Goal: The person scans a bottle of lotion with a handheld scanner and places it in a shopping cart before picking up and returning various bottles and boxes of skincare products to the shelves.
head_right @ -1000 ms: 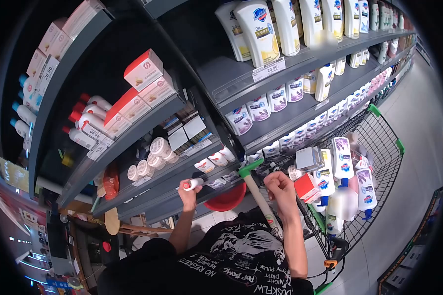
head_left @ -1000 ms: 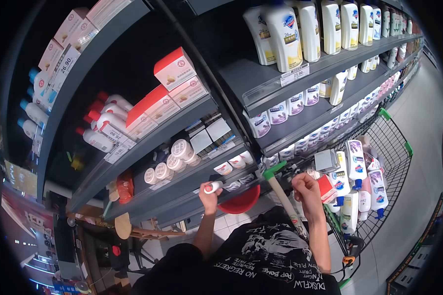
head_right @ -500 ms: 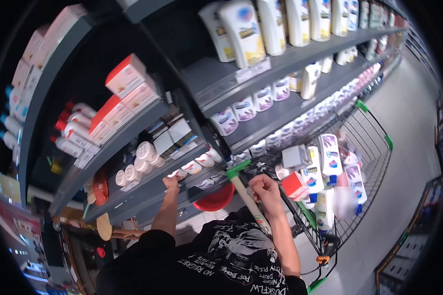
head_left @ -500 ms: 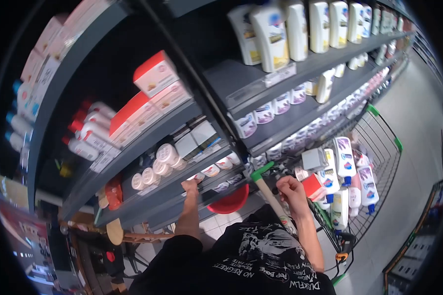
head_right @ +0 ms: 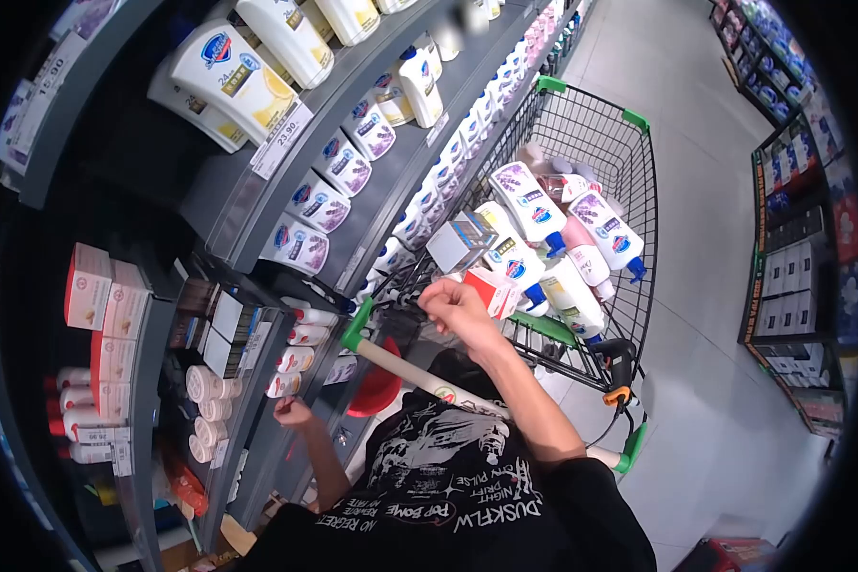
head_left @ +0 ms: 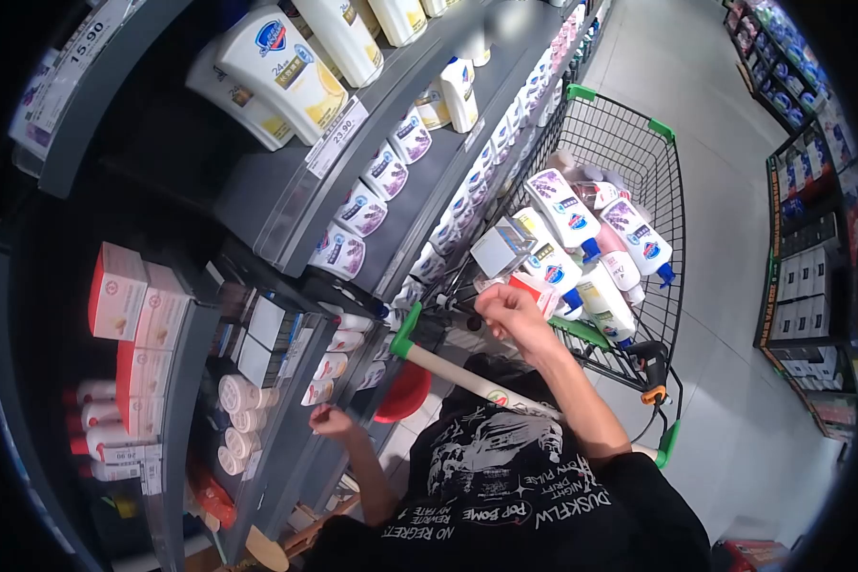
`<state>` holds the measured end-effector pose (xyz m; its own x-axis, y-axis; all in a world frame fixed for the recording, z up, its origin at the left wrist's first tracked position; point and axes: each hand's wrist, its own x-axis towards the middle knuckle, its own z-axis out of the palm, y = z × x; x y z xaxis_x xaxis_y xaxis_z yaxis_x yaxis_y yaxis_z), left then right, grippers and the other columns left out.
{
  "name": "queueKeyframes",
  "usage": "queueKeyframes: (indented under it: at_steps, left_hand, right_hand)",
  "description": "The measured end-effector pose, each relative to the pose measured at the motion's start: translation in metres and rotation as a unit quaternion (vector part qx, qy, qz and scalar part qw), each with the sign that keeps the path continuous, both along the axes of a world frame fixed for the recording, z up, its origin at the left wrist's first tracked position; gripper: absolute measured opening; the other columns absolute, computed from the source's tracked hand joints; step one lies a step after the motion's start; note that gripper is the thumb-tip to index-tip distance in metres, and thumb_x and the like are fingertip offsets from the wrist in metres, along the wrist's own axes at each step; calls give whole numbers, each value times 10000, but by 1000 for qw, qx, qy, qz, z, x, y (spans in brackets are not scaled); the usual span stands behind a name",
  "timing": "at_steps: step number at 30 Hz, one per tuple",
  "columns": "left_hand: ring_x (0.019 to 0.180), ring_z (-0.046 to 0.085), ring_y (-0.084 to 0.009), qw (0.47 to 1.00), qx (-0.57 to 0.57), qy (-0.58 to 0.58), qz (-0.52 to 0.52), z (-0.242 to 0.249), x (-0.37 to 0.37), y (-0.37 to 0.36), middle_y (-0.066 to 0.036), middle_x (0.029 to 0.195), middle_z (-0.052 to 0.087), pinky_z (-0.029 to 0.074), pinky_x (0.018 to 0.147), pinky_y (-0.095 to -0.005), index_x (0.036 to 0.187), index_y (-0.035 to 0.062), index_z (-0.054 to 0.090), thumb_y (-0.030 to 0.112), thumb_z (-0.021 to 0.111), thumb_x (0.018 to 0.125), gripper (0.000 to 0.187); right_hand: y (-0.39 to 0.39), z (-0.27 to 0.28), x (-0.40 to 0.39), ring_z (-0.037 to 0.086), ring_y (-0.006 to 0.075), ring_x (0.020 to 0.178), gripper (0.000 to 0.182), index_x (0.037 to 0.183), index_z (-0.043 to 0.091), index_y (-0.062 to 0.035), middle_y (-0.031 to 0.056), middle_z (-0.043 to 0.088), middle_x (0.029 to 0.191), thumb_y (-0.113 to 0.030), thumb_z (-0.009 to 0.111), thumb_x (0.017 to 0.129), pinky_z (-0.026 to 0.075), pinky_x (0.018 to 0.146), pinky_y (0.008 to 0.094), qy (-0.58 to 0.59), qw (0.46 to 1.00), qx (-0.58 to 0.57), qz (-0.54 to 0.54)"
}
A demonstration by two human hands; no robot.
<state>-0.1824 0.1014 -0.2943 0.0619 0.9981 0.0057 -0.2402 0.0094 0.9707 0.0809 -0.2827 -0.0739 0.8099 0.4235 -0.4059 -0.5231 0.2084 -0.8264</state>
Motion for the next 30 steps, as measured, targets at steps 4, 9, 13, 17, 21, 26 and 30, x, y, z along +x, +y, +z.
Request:
queueKeyframes:
  at_steps: [4,9,13,17,21,26,30]
  left_hand:
    - [749,578,-133,950,172,121,-232,156,100,-152,-66,868,609,499,713,-278,933,31,570,-112,553,841,171]
    - [746,628,-261,739,406,84,-532,233,168,-223,-109,825,633,502,670,-340,852,15,610,-104,544,776,157]
    - [743,637,-316,644,440,199,-593,229,188,-256,-98,821,648,510,648,-426,899,73,623,-2,603,777,144]
    - [738,647,-303,614,494,306,-534,221,190,-258,-82,813,648,515,617,-440,912,115,628,147,633,807,109]
    - [749,648,-298,615,495,311,-529,223,187,-253,-79,806,647,513,635,-441,918,113,626,147,628,813,111]
    - [759,648,-297,636,486,298,-521,216,186,-251,-75,807,647,511,644,-431,922,106,621,149,632,806,124]
    - [752,644,-301,654,470,288,-518,215,185,-250,-66,813,657,491,628,-433,901,105,623,130,651,789,118]
  right_hand:
    - [-29,-10,24,503,58,543,49,880,621,-53,-16,565,665,-66,587,847,394,506,204,-26,992,-79,-95]
    - [-55,-29,39,505,70,539,57,873,605,-23,9,574,665,-71,599,842,415,499,242,-66,963,-184,-185]
    - [-68,-56,41,645,156,642,171,905,634,-8,104,666,737,-130,654,787,497,594,311,-93,939,-305,-128]
    - [-78,-69,35,665,319,868,422,1058,636,-59,177,680,931,-244,734,692,517,787,404,-133,888,-439,-29]
    - [-71,-76,34,425,426,1251,830,1367,430,-119,182,457,1333,-200,772,615,425,998,491,-239,831,-490,110]
    - [-64,-70,43,411,411,1285,885,1440,337,-215,164,443,1363,-115,720,648,390,1014,591,-273,764,-529,249]
    - [-59,-79,62,426,407,1276,883,1431,355,-213,146,460,1355,-116,738,641,424,984,581,-261,764,-509,299]
